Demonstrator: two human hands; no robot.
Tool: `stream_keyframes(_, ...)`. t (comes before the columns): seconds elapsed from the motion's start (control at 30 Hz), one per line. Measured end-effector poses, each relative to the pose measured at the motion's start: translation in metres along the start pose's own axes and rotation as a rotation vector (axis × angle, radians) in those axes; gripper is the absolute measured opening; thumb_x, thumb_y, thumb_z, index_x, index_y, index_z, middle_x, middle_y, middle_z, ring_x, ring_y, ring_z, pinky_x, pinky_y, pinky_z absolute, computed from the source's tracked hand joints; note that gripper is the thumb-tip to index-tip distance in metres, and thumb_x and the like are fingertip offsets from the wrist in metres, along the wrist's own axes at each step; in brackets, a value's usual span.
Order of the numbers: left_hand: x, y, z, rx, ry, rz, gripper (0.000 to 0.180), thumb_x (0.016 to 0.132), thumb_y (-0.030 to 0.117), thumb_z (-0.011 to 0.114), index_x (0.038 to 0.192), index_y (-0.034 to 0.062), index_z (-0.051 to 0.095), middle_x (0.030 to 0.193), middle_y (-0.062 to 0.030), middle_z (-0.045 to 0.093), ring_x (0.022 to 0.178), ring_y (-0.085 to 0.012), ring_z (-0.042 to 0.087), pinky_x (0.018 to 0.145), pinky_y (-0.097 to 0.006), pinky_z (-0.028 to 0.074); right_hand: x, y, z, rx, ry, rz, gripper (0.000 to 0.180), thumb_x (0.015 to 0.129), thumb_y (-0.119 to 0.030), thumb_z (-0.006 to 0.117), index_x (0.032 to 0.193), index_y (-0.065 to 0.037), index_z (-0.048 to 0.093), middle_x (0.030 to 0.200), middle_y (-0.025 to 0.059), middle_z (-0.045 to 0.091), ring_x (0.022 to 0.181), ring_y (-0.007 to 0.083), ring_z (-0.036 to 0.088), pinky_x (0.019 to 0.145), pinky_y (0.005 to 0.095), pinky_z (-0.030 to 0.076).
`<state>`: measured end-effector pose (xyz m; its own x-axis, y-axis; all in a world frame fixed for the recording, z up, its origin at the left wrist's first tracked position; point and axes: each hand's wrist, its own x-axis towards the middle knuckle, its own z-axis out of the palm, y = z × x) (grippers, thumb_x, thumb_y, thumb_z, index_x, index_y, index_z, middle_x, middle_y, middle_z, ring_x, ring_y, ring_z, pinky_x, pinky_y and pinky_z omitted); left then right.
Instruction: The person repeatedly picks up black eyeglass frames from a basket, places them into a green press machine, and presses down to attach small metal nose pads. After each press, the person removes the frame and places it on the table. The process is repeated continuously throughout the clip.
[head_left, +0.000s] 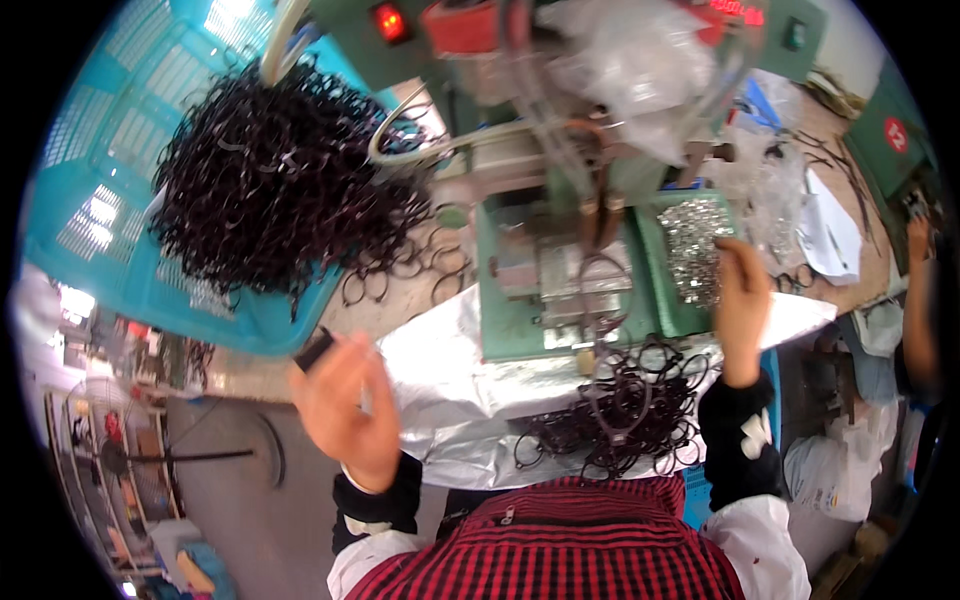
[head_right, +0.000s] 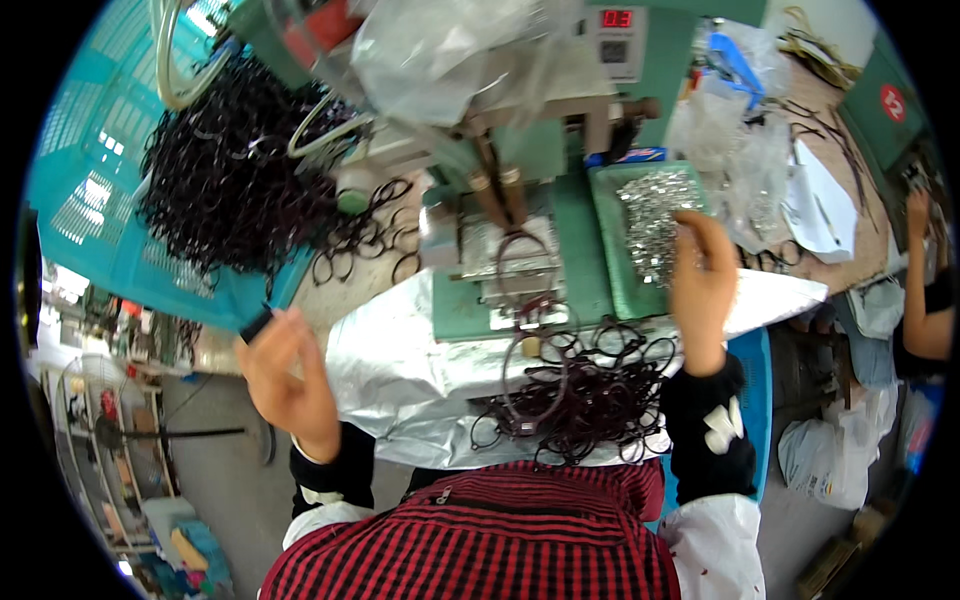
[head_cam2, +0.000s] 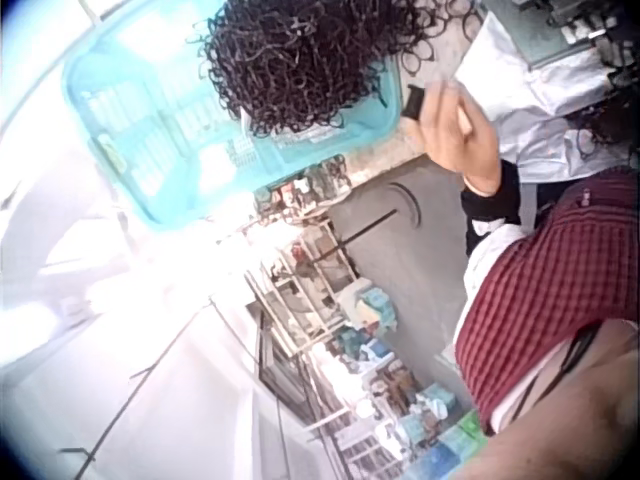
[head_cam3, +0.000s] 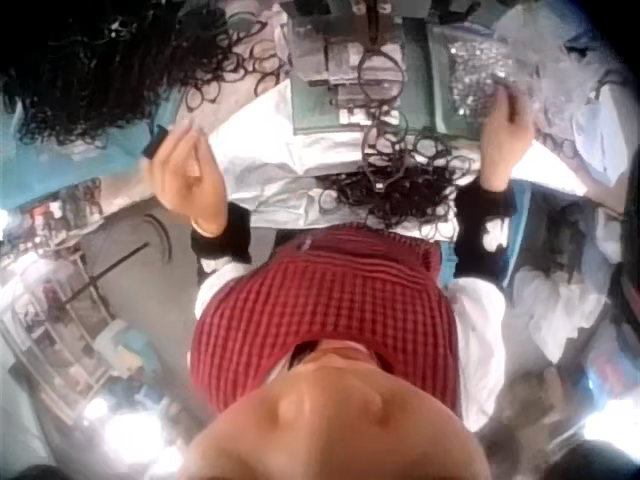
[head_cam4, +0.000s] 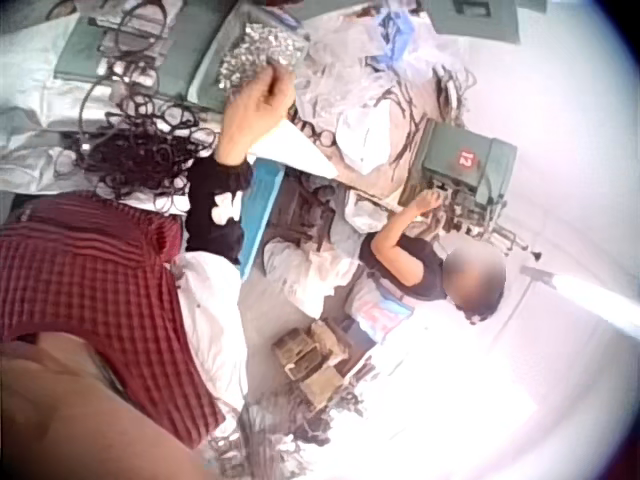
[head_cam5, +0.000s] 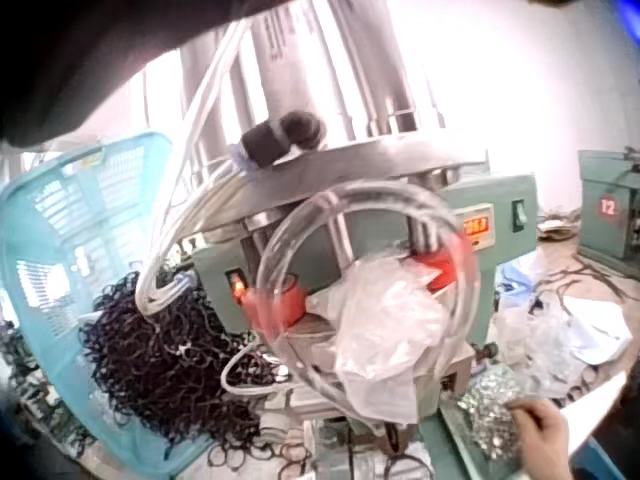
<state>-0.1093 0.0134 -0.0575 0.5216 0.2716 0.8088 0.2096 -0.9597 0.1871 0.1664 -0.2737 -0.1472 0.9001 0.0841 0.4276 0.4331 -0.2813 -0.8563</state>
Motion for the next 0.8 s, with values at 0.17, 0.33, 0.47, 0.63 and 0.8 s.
stream_keyframes(0.17,0.028,-0.047,0.032,-0.025,-0.207,-0.040,0.011,0.079,0.000,0.074,0.088,0.0060,0.072,0.098,-0.0081,0.069,0.090,-0.0279,0.062,0.086,-0.038,0.044,0.007,0.010,0.000,0.472,0.125,0.260,0.019,0.097,-0.005,0.061,0.111,0.003,0.070,0.099,0.0048,0.070,0.092,0.0118,0.062,0.086,0.0238,0.047)
stream_keyframes(0.33,-0.004,-0.056,0.132,0.014,-0.519,-0.310,0.016,0.072,0.018,0.081,0.078,0.0052,0.074,0.092,-0.0135,0.060,0.094,-0.0361,0.061,0.081,-0.043,0.049,0.015,-0.028,0.039,0.289,0.017,0.140,0.016,0.093,-0.003,0.067,0.108,0.001,0.072,0.096,0.0012,0.070,0.087,0.0083,0.060,0.080,0.0223,0.047)
stream_keyframes(0.47,-0.029,-0.083,0.182,-0.094,-0.572,-0.491,0.019,0.074,0.022,0.078,0.072,0.0043,0.073,0.087,-0.0171,0.061,0.082,-0.0378,0.063,0.076,-0.045,0.052,-0.002,-0.024,0.022,0.100,0.024,0.096,0.016,0.090,-0.002,0.069,0.106,0.001,0.073,0.093,0.0038,0.071,0.085,0.0106,0.062,0.080,0.0239,0.048)
stream_keyframes(0.63,0.011,-0.085,0.109,-0.269,-0.068,-0.314,0.006,0.084,0.001,0.070,0.085,0.0018,0.064,0.088,-0.0061,0.059,0.078,-0.0176,0.056,0.067,-0.030,0.045,-0.033,-0.013,-0.032,0.024,0.132,0.015,0.013,0.086,0.004,0.069,0.099,0.004,0.071,0.095,0.0072,0.070,0.090,0.0148,0.063,0.085,0.0264,0.047)
stream_keyframes(0.8,0.020,-0.071,0.083,-0.830,-0.174,-0.666,0.011,0.099,0.002,0.051,0.100,0.0001,0.061,0.099,-0.0060,0.065,0.080,-0.0099,0.064,0.069,-0.022,0.051,-0.017,-0.086,-0.016,0.138,-0.188,-0.096,0.016,0.081,0.004,0.068,0.096,0.002,0.071,0.094,0.0105,0.070,0.090,0.0205,0.066,0.084,0.0299,0.049)
